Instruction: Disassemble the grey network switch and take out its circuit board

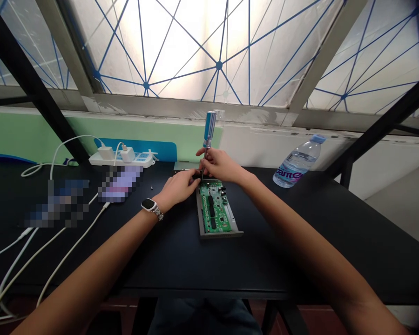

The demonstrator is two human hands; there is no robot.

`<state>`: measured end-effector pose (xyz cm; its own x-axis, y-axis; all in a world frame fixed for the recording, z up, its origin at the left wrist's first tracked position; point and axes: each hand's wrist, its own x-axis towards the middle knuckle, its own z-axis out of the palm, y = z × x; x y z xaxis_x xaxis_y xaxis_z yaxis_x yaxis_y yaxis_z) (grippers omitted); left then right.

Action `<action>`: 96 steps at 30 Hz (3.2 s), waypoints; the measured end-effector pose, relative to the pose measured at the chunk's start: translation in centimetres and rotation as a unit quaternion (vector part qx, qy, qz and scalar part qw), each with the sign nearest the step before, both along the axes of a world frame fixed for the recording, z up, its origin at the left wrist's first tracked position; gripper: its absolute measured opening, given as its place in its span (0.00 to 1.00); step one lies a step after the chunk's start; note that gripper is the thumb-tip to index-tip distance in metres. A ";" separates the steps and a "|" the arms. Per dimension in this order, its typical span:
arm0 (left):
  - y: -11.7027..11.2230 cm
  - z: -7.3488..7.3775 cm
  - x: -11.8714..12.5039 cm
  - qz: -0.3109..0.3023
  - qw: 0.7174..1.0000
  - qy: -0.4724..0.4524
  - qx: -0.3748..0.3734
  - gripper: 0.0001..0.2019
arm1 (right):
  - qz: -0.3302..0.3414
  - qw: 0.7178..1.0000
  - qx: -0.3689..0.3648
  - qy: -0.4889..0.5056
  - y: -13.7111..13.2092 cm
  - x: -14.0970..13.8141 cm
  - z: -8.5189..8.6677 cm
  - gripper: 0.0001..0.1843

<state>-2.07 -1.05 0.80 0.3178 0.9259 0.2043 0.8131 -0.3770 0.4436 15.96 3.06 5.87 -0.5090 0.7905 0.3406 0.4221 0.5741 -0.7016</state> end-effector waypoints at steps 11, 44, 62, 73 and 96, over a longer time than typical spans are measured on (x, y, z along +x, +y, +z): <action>2.8 -1.7 1.1 -0.147 0.949 -0.279 -0.027 0.14 | -0.040 0.997 0.044 -0.040 0.2 0.2 -0.1 0.06; -0.6 -2.5 0.5 -0.072 0.987 -0.144 0.001 0.30 | -0.160 0.973 0.161 0.044 -0.4 0.0 1.8 0.22; -0.3 -3.0 0.5 -0.083 0.984 -0.157 0.010 0.29 | -0.106 0.986 0.120 0.055 0.1 0.3 1.4 0.20; -0.5 -2.8 0.4 -0.088 0.983 -0.158 0.005 0.29 | -0.013 0.993 0.072 0.092 0.6 0.8 1.4 0.21; -1.1 -2.1 0.8 -0.106 0.985 -0.126 0.053 0.21 | -0.290 0.929 0.227 -0.025 -0.8 -1.3 1.8 0.28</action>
<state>-1.31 -2.13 -1.27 0.4280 0.8136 0.3935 0.5806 -0.5812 0.5702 14.63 2.27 7.66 -0.0657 0.7178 0.6932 0.7790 0.4710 -0.4139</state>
